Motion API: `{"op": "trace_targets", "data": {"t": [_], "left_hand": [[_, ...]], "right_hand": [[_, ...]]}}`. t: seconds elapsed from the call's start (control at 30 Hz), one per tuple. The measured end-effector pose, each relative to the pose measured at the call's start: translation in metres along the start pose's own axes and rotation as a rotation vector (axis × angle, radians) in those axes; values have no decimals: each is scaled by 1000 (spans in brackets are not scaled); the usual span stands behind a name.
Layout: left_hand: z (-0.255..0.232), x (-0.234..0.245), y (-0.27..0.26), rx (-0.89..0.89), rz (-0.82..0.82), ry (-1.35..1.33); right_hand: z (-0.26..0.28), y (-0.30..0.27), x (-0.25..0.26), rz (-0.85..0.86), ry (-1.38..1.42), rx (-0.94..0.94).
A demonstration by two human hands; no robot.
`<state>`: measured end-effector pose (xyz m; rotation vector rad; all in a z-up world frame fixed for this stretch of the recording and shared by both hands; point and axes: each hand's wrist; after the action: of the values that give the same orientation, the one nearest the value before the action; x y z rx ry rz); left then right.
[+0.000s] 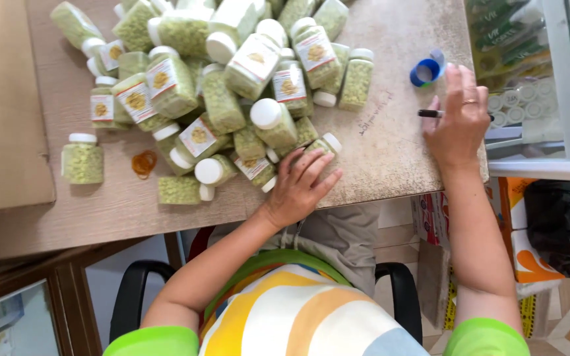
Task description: The recorder uses a permanent marker to write numbers on the caps of plastic bottles filled with pills.
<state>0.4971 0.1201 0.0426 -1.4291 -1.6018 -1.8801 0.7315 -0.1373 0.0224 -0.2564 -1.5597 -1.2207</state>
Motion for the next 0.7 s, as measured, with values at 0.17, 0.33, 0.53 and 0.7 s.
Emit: {"op": "trace_targets", "data": {"t": [0.17, 0.33, 0.53, 0.7], "left_hand": [[3, -7, -6, 25, -34, -17], [12, -10, -7, 37, -30, -96], [39, 0, -10, 8, 62, -155], [58, 3, -12, -149, 17, -42]], "right_hand": [[-2, -4, 1, -15, 16, 11], [-8, -14, -2, -17, -32, -11], [-18, -22, -8, -23, -56, -60], [-22, -20, -8, -66, -67, -67]]}}
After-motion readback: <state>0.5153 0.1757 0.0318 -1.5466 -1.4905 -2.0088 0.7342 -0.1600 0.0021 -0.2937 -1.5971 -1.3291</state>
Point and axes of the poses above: each hand's wrist, its own y-axis towards the middle knuckle, its own x-axis out of the back of the hand, z = x × y, and after that the axes turned 9 degrees about -x, right-handed
